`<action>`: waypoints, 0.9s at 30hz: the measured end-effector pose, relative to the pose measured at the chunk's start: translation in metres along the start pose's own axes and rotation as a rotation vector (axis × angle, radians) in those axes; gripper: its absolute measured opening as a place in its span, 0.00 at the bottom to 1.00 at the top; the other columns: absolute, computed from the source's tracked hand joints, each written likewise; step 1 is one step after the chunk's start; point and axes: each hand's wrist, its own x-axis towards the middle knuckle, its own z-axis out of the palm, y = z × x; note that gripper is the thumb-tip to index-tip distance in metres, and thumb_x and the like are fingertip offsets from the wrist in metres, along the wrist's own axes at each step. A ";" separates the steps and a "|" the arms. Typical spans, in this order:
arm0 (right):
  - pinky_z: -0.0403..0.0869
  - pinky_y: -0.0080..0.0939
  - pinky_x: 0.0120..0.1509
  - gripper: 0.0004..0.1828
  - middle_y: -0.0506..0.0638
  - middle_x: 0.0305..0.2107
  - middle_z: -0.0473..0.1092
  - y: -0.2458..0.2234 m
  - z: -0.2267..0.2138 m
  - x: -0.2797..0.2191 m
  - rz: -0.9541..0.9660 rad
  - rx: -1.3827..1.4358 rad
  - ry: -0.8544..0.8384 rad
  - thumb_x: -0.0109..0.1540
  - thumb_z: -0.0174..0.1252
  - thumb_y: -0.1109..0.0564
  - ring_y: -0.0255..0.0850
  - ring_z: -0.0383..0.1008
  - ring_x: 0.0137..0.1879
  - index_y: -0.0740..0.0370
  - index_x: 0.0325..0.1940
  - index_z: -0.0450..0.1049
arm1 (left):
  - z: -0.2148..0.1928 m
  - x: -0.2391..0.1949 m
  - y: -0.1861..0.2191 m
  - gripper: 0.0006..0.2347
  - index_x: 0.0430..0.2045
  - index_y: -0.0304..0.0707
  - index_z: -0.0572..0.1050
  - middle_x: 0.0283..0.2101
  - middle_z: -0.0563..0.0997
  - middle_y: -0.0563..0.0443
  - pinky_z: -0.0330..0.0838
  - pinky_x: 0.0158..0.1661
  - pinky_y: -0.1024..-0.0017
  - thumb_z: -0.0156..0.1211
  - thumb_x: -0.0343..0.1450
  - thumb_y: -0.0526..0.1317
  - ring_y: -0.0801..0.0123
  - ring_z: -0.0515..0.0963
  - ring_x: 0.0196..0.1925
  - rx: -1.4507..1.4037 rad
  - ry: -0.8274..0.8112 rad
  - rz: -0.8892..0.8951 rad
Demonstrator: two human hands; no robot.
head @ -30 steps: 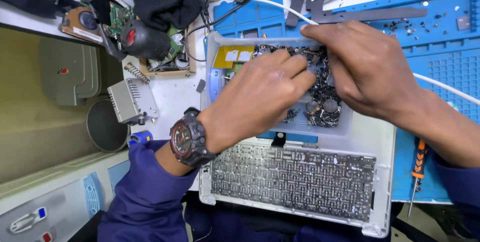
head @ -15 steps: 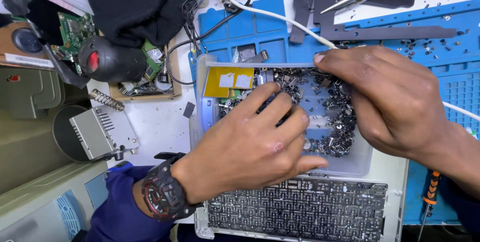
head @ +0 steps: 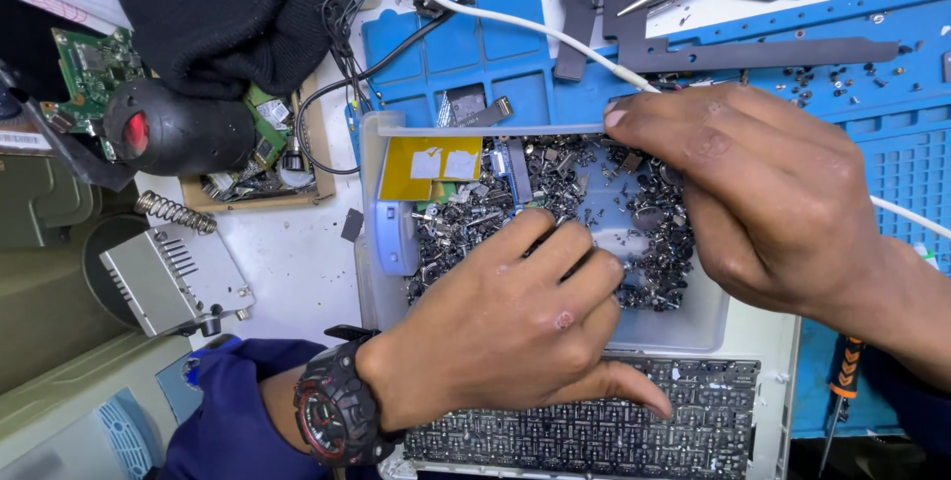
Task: The person sorts through a container of small electronic components, picking up and examining individual items like capacitors and chips. They manipulate the components with their fingers, occasionally placing them back into the container or onto the workbench.
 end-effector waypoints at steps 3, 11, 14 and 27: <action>0.75 0.56 0.58 0.20 0.70 0.49 0.76 0.000 0.000 0.000 0.002 0.005 0.002 0.68 0.34 0.76 0.65 0.79 0.54 0.81 0.53 0.73 | -0.003 0.002 0.000 0.27 0.18 0.39 0.73 0.29 0.70 0.49 0.64 0.39 0.61 0.46 0.76 0.64 0.54 0.70 0.34 -0.050 0.042 0.012; 0.75 0.55 0.56 0.20 0.69 0.48 0.76 0.001 0.000 -0.001 -0.002 0.001 0.004 0.69 0.34 0.76 0.64 0.80 0.53 0.81 0.53 0.73 | -0.001 0.002 -0.002 0.33 0.22 0.27 0.78 0.36 0.74 0.43 0.69 0.52 0.58 0.41 0.71 0.65 0.49 0.73 0.46 -0.201 -0.047 0.033; 0.76 0.57 0.57 0.21 0.70 0.48 0.76 0.002 -0.001 0.000 -0.016 -0.010 0.005 0.67 0.33 0.76 0.65 0.80 0.53 0.82 0.53 0.73 | -0.001 0.001 -0.003 0.32 0.14 0.32 0.74 0.28 0.68 0.47 0.63 0.39 0.59 0.43 0.73 0.66 0.53 0.68 0.34 -0.123 0.019 0.003; 0.76 0.56 0.54 0.21 0.70 0.47 0.76 0.003 -0.001 0.000 -0.011 0.012 0.011 0.69 0.33 0.75 0.64 0.79 0.51 0.81 0.53 0.73 | -0.008 0.005 -0.004 0.33 0.59 0.28 0.67 0.38 0.78 0.38 0.67 0.46 0.54 0.30 0.75 0.60 0.46 0.75 0.44 -0.452 -0.144 -0.046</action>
